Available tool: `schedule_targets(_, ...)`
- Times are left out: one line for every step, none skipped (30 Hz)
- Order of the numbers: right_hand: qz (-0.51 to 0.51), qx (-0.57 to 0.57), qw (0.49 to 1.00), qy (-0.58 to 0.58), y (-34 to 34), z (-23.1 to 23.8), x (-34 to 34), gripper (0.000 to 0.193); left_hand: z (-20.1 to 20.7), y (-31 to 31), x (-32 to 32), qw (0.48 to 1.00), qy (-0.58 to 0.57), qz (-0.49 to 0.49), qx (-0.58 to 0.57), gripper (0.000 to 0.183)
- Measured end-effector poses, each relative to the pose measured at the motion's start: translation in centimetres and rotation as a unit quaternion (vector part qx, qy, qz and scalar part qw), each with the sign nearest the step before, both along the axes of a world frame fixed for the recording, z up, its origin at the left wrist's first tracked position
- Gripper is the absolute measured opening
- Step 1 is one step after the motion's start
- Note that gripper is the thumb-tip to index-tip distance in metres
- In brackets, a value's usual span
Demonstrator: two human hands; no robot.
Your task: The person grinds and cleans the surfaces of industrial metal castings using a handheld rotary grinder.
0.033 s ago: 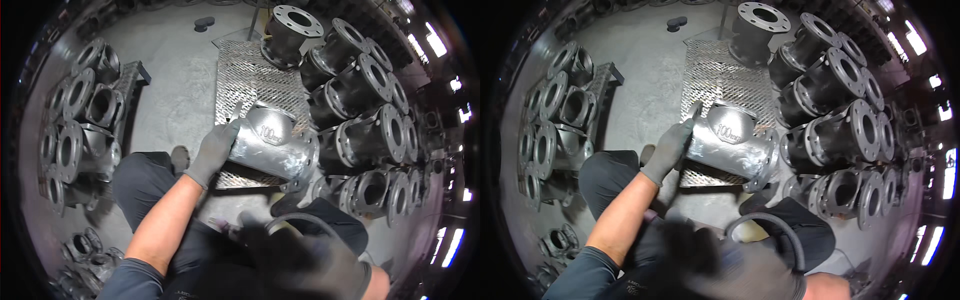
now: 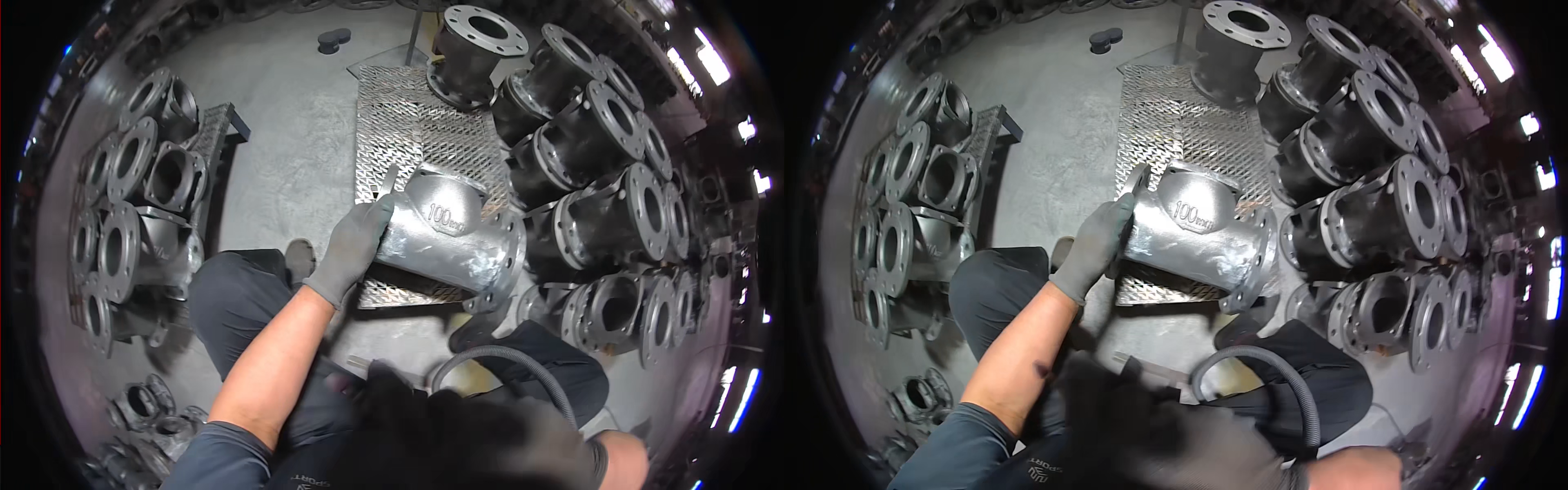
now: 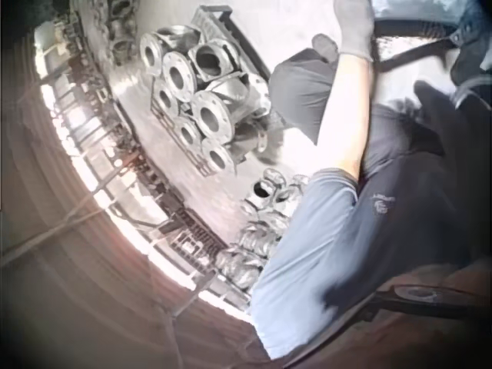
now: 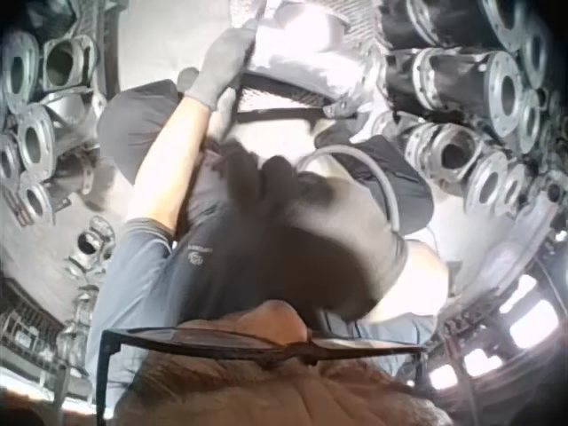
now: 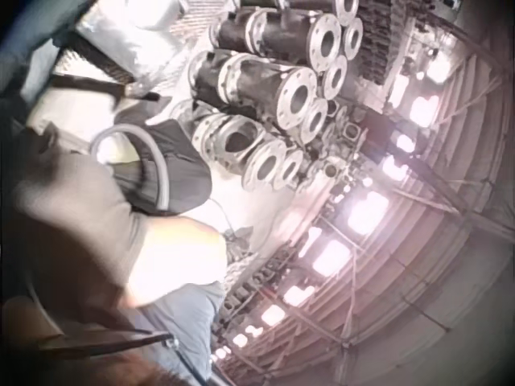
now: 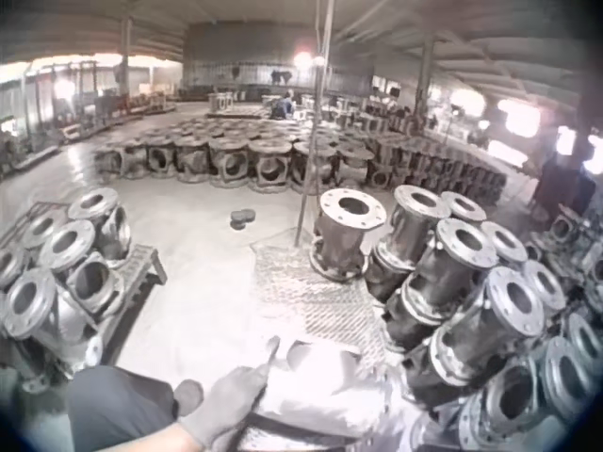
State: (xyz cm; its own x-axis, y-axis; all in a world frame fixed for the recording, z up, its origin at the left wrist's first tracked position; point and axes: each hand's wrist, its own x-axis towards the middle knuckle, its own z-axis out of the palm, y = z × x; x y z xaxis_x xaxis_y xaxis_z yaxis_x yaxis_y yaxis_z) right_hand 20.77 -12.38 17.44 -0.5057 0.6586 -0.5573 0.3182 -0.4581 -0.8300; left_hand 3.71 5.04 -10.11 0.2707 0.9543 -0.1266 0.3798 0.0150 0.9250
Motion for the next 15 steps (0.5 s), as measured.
schedule_targets(-0.007, -0.001, 1.0, 0.022, 0.1, 0.5, -0.2, 0.061, -0.2, 0.0, -0.4, 1.0, 0.022, -0.007, -0.001, 0.049)
schedule_targets(0.006, 0.045, 0.999, 0.019, 0.0, 1.5, -0.7, 0.06, -0.3, -0.1, -0.7, 0.999, -0.002, -0.013, 0.047, 0.055)
schedule_targets(0.017, 0.092, 0.995, 0.015, 0.1, 2.2, -0.9, 0.06, -0.5, 0.1, -0.6, 0.995, -0.027, -0.02, 0.094, 0.064)
schedule_targets(0.028, 0.138, 0.99, 0.006, -0.2, 2.7, -1.1, 0.059, -0.7, -0.2, -0.3, 0.998, -0.031, 0.038, -0.042, 0.06)
schedule_targets(0.038, 0.185, 0.982, -0.016, -0.2, 2.8, -1.3, 0.059, -0.8, -0.3, 0.3, 0.998, -0.036, 0.029, -0.041, 0.06)
schedule_targets(0.042, 0.225, 0.973, -0.043, 0.0, 2.8, -1.5, 0.058, -0.9, -0.5, 0.3, 1.0, -0.022, -0.009, -0.006, 0.052)
schedule_targets(0.047, 0.263, 0.961, -0.075, -0.3, 3.1, -1.5, 0.057, -0.9, -0.4, 0.2, 0.998, -0.012, -0.047, 0.029, 0.045)
schedule_targets(0.065, 0.304, 0.945, -0.097, -0.2, 2.8, -1.5, 0.057, -0.7, 0.0, -1.3, 0.999, -0.012, -0.016, -0.032, 0.049)
schedule_targets(0.081, 0.338, 0.928, -0.132, -0.3, 2.9, -1.7, 0.056, -0.6, 0.0, -1.9, 0.995, -0.022, 0.007, -0.096, 0.053)
schedule_targets(0.099, 0.377, 0.907, -0.16, -0.2, 2.9, -2.0, 0.056, -1.0, 0.1, -2.5, 0.994, -0.062, 0.022, -0.084, 0.056)
schedule_targets(0.116, 0.413, 0.883, -0.19, -0.2, 2.9, -2.0, 0.055, -1.3, 0.3, -2.0, 0.991, -0.104, 0.034, -0.075, 0.059)
schedule_targets(0.135, 0.447, 0.857, -0.218, -0.1, 2.7, -2.0, 0.055, -1.3, 0.7, -1.9, 0.978, -0.162, 0.045, -0.123, 0.057)
schedule_targets(0.155, 0.474, 0.834, -0.236, 0.1, 2.6, -2.4, 0.054, 0.2, 0.2, -2.2, 0.959, -0.21, 0.06, -0.179, 0.054)
schedule_targets(0.154, 0.468, 0.837, -0.237, 0.1, 2.3, -1.9, 0.054, 1.7, -0.4, -0.8, 0.956, -0.227, 0.109, -0.153, 0.05)
schedule_targets(0.105, 0.475, 0.837, -0.252, 0.2, 1.3, -0.8, 0.051, 0.9, -0.6, -0.8, 0.955, -0.224, 0.11, -0.159, 0.05)
